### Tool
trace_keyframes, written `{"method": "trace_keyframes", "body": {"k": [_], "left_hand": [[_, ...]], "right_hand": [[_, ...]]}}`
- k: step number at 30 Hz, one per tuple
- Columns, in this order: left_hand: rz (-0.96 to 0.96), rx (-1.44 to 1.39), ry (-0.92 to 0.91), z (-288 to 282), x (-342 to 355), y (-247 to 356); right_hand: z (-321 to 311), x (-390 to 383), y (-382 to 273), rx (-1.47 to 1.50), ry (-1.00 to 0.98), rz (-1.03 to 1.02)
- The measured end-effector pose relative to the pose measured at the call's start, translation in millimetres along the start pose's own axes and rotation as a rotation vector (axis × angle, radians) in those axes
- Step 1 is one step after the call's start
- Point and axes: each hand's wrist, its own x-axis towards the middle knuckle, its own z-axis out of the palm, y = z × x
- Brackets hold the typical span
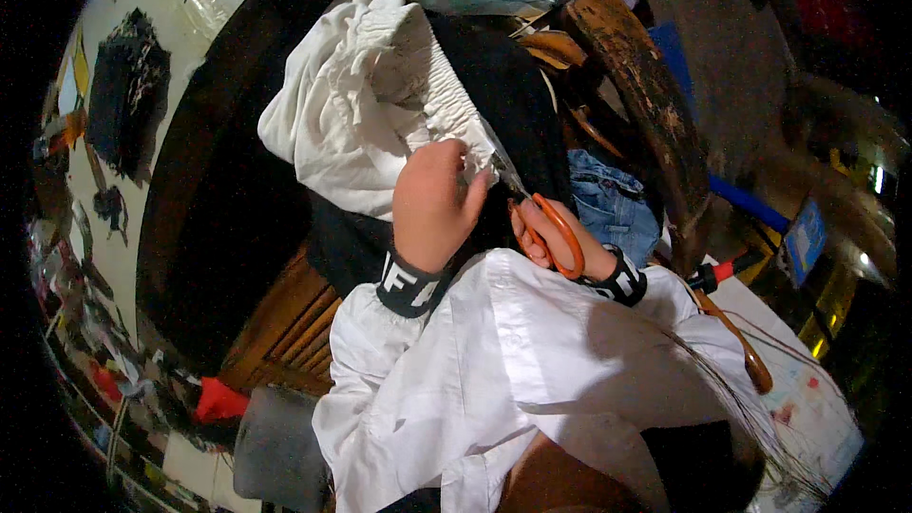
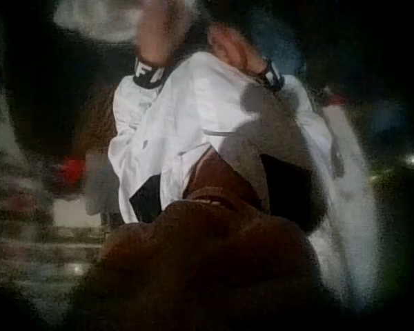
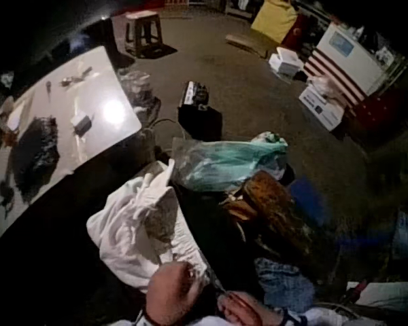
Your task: The person uses a small blade to cut a white fabric item, then switches to scissors to trim the edges. The person holds the fabric with one hand while cutting with the other, working on a cluttered table.
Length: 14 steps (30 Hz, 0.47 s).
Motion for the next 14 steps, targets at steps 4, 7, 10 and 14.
{"method": "trace_keyframes", "body": {"k": [4,7,10,14], "left_hand": [[0.05,0.182,-0.058,11,7,1],[0.065,0.251,0.006,19,10,2],[0.051,0.302,0.065,34,10,-8],[0.089,0.297,0.097,32,8,-9]], "right_hand": [[1,1,-2,-0.091,0.004,-0.041],[-9,1,6,-0.082,-0.106,-0.156],[-10,-5,7,-0.145,-0.175,-0.175],[-10,-10,0,-0.363,-0.147,-0.169]]}}
